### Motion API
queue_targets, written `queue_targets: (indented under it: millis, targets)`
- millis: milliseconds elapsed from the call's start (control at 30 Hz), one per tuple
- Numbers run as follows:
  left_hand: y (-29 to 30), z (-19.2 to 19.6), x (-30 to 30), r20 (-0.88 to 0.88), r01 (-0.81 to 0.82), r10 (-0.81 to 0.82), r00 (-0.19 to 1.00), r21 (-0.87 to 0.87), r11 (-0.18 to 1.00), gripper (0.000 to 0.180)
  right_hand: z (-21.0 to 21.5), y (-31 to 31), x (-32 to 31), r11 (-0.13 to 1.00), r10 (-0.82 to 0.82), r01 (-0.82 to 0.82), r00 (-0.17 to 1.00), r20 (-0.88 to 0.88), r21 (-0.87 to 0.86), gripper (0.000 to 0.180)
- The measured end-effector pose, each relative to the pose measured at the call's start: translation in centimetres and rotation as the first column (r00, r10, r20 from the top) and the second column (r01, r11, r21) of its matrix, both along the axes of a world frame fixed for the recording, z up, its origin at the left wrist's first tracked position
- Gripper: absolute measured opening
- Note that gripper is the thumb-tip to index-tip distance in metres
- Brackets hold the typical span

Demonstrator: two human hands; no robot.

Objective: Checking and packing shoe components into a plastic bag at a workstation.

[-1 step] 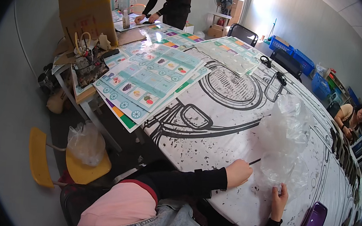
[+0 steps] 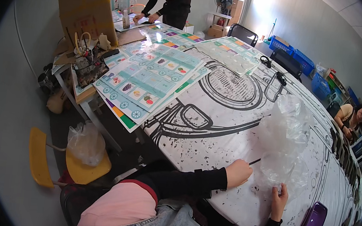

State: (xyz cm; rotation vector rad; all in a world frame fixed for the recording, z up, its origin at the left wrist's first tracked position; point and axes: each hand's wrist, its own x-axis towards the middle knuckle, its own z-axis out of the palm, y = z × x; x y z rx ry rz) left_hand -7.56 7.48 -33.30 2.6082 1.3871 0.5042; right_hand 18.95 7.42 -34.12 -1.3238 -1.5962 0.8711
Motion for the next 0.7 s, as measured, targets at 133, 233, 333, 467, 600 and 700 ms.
queue_targets:
  millis: [133,233,333,467,600,700]
  targets:
    - [-0.03,-0.2,0.07,-0.005,-0.008,0.008,1.0,0.01,1.0,0.027,-0.11,0.04,0.05,1.0,-0.009,0.009,1.0,0.016,-0.01,0.017]
    - [-0.1,-0.19,0.06,-0.009,-0.011,0.011,1.0,0.011,1.0,0.026,-0.13,0.01,-0.09,1.0,-0.01,0.01,1.0,0.009,-0.001,0.017]
    - [-0.12,-0.24,0.15,-0.021,-0.015,0.016,1.0,0.026,1.0,0.026,-0.19,0.08,0.01,1.0,-0.006,0.006,1.0,0.022,0.022,0.016]
    - [-0.1,-0.15,0.11,-0.03,-0.017,0.017,0.999,0.008,1.0,0.026,-0.01,0.04,-0.12,1.0,-0.003,0.003,1.0,0.024,0.016,0.015]
    - [-0.01,-0.18,0.07,-0.021,-0.01,0.01,1.0,-0.002,1.0,0.026,-0.17,0.11,-0.03,1.0,0.001,-0.001,1.0,0.022,0.023,0.016]
    - [-0.05,-0.2,0.01,-0.005,-0.008,0.008,1.0,0.001,1.0,0.026,-0.16,0.12,-0.02,1.0,0.009,-0.009,1.0,0.006,0.002,0.016]
